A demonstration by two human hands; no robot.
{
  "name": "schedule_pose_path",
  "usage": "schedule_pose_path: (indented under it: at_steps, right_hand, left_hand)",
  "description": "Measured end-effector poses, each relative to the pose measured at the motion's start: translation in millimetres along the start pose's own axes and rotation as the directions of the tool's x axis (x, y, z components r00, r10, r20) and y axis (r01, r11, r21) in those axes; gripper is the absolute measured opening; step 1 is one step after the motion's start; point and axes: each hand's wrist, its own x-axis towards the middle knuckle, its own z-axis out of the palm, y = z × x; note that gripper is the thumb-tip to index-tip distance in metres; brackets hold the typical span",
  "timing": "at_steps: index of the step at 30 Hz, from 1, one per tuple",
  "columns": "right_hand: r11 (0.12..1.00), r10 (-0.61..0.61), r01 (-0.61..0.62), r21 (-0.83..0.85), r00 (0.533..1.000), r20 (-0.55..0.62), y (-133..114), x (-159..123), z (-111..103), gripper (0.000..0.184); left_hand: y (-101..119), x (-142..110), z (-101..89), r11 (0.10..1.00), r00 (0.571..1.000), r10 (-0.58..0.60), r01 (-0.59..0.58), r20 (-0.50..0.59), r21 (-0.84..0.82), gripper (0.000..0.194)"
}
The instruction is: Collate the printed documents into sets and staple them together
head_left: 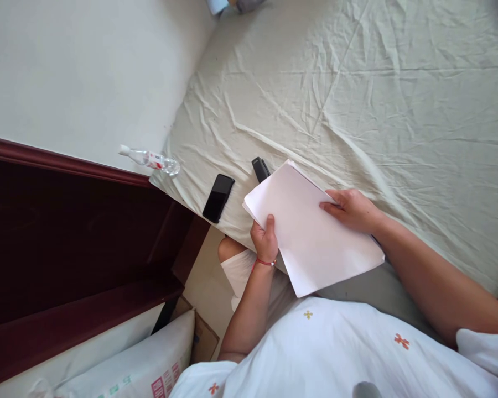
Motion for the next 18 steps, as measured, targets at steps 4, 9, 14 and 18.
schedule_pose_path:
  at_steps: [4,9,14,18]
  right_hand:
    - [1.000,-0.006,0.006,0.007,1.000,0.004,-0.1,1.4,0.5,0.028]
    - [1.000,-0.012,0.012,0.016,1.000,-0.001,3.7,1.9,2.9,0.027]
    - [1.000,0.003,-0.003,0.020,1.000,0.014,2.6,0.8,1.5,0.026]
    - [1.000,-0.005,0.005,0.025,1.000,0.014,-1.6,-0.4,-1.2,0.026]
  left_hand:
    - [0.4,0.1,-0.5,1.000,1.000,0.000,0.000,-0.001,0.015,0.051]
    - [-0.5,-0.4,-0.5,1.000,1.000,0.003,-0.003,0.003,0.008,0.049]
    - [-4.0,0.9,-0.8,1.000,1.000,0.015,-0.015,-0.004,-0.004,0.047]
    - [-3.5,1.9,0.1,1.000,1.000,0.022,-0.022,-0.008,0.003,0.050]
